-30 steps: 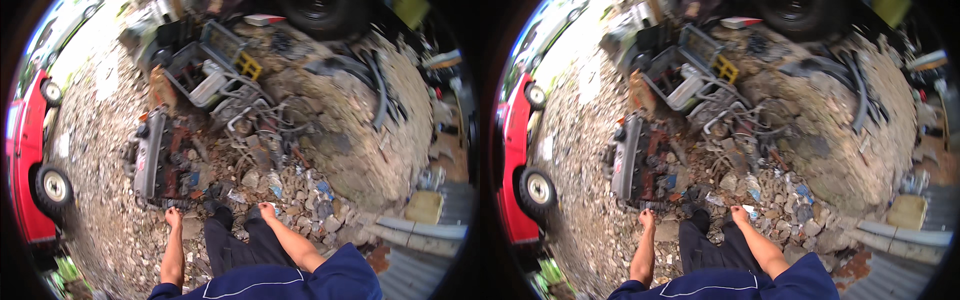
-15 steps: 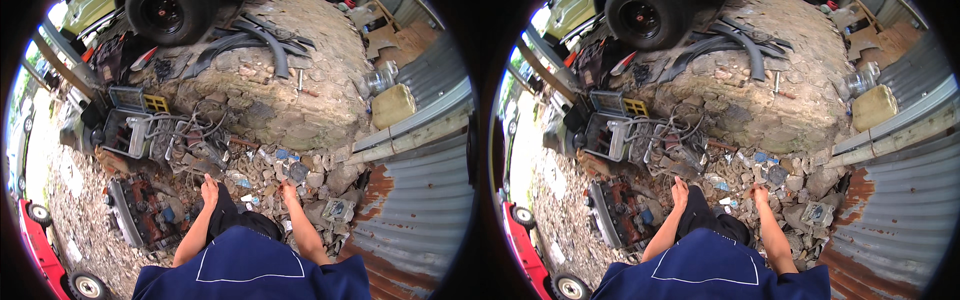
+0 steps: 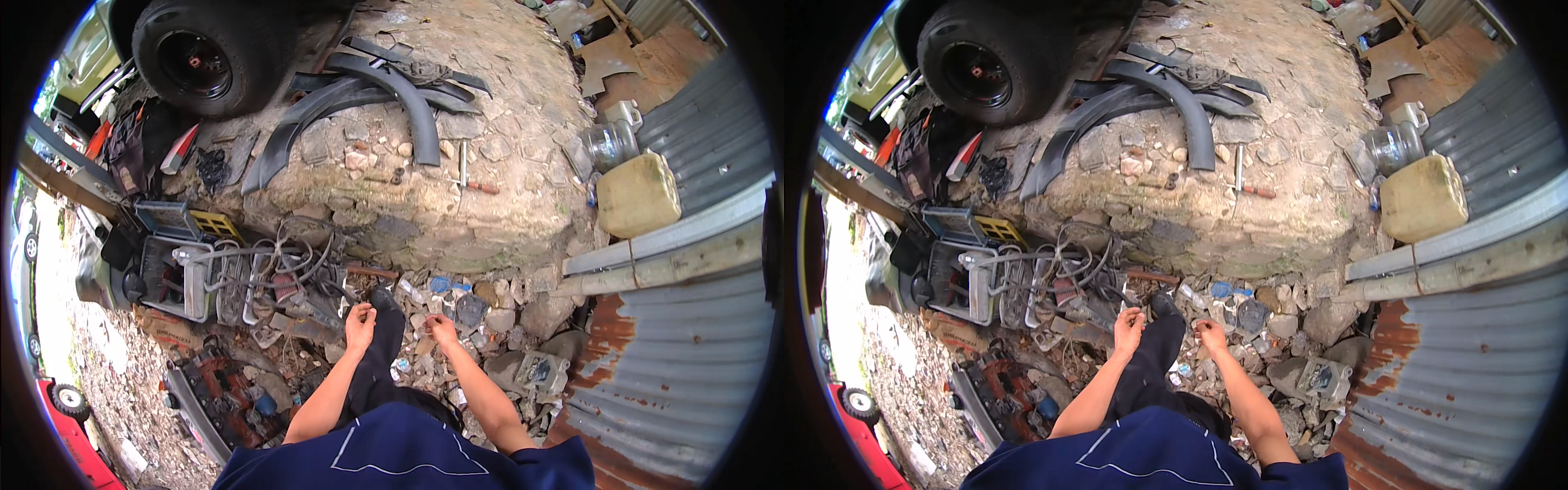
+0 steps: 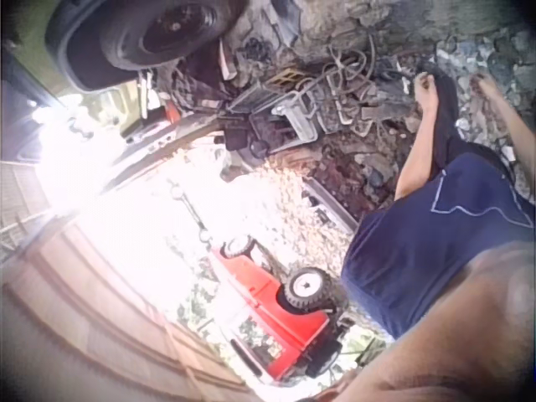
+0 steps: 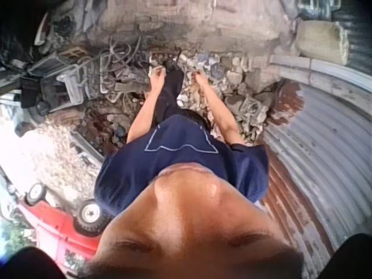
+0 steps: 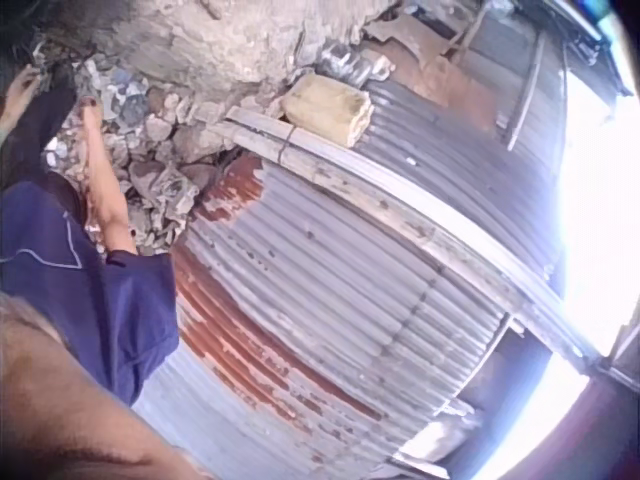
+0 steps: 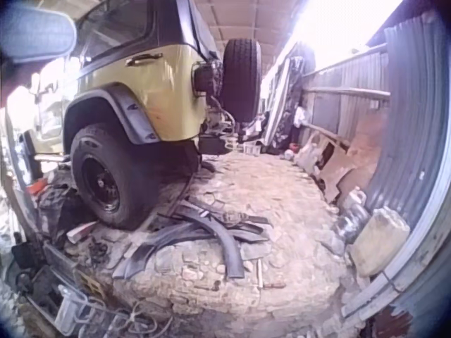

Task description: The person wipes an engine cylinder head with a cloth by hand and then places a metal valve cover onto the engine block, aligning it with the mounting holes.

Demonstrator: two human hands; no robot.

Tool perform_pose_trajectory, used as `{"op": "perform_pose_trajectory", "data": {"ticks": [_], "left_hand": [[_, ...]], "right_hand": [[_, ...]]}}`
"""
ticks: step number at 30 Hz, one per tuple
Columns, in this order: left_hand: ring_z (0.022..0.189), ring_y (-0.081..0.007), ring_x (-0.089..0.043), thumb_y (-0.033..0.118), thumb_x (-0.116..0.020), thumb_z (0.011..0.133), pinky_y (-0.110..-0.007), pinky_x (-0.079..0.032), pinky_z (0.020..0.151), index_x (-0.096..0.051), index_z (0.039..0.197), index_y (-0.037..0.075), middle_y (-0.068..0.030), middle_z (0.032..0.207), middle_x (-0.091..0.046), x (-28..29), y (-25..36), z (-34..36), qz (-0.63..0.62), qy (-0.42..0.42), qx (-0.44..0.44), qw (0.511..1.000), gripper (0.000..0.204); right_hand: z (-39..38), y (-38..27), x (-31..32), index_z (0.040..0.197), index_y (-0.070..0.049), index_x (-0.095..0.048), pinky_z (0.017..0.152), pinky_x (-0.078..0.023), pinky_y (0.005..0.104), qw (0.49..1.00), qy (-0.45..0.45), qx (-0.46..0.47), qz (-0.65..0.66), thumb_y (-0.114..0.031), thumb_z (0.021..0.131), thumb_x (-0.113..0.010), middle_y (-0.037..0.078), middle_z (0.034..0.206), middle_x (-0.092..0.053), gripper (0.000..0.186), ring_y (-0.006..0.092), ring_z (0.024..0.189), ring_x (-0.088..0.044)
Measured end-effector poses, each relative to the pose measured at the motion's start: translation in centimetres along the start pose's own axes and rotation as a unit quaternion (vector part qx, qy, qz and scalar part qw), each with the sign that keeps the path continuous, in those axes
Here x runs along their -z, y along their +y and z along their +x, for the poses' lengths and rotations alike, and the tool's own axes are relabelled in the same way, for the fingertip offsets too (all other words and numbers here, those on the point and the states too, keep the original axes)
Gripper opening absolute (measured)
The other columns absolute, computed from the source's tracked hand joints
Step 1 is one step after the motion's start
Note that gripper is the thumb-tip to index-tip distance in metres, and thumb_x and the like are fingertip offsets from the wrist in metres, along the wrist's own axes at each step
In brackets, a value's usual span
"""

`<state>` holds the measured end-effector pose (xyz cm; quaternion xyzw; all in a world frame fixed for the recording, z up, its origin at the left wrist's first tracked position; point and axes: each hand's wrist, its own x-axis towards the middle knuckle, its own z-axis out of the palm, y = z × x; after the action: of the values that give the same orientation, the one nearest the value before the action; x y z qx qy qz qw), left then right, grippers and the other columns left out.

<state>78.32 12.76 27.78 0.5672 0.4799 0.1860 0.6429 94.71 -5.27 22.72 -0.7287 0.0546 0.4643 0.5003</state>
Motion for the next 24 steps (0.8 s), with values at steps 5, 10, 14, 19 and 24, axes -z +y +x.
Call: {"op": "perform_pose_trajectory", "data": {"ticks": [5,10,14,19,24], "left_hand": [[0.075,-0.0146,-0.064,0.023,-0.066,0.093,-0.032,-0.052,0.069,-0.062,0.114,0.001,-0.0095,0.094,-0.068,-6.0,4.1,14.2,-0.038,-0.004,-0.023,0.999,0.03],[0.099,-0.0288,-0.064,0.021,-0.058,0.098,-0.041,-0.051,0.086,-0.057,0.13,0.007,-0.0111,0.121,-0.06,-10.7,10.9,27.0,0.23,-0.016,-0.048,0.972,0.036],[0.113,-0.0286,-0.057,0.015,-0.056,0.096,-0.043,-0.047,0.095,-0.055,0.133,0.008,-0.0093,0.137,-0.048,-10.3,12.5,34.2,0.478,0.041,-0.236,0.845,0.038],[0.116,-0.0298,-0.054,0.013,-0.058,0.093,-0.045,-0.044,0.098,-0.061,0.124,0.008,-0.0078,0.126,-0.056,-11.0,12.6,37.2,0.538,-0.035,-0.306,0.785,0.031],[0.109,-0.0275,-0.055,0.021,-0.062,0.092,-0.043,-0.045,0.094,-0.065,0.111,0.008,-0.007,0.111,-0.06,-10.4,13.2,38.5,0.594,-0.064,-0.327,0.733,0.024]], "right_hand": [[12.7,-9.8,-2.3,0.109,-0.003,-0.065,0.068,-0.052,0.035,0.943,0.028,0.191,-0.272,-0.023,0.091,-0.061,0.011,0.089,-0.071,0.027,0.0223,0.074,-0.067],[21.6,-22.7,-6.5,0.123,-0.01,-0.06,0.082,-0.054,0.0439,0.867,0.073,0.308,-0.386,-0.02,0.088,-0.063,0.019,0.116,-0.062,0.037,0.0347,0.106,-0.063],[22.3,-33.5,-11.2,0.138,-0.017,-0.047,0.085,-0.055,0.0462,0.784,0.03,0.324,-0.529,-0.012,0.083,-0.065,0.019,0.141,-0.042,0.059,0.039,0.117,-0.056],[25.7,-35.3,-11.1,0.142,-0.021,-0.043,0.086,-0.056,0.0474,0.718,-0.01,0.335,-0.61,-0.006,0.076,-0.069,0.019,0.144,-0.036,0.073,0.04,0.118,-0.054],[27.1,-35.4,-10.7,0.129,-0.012,-0.054,0.087,-0.056,0.0467,0.717,-0.02,0.323,-0.618,-0.008,0.078,-0.07,0.024,0.136,-0.039,0.054,0.0404,0.118,-0.053]]}}
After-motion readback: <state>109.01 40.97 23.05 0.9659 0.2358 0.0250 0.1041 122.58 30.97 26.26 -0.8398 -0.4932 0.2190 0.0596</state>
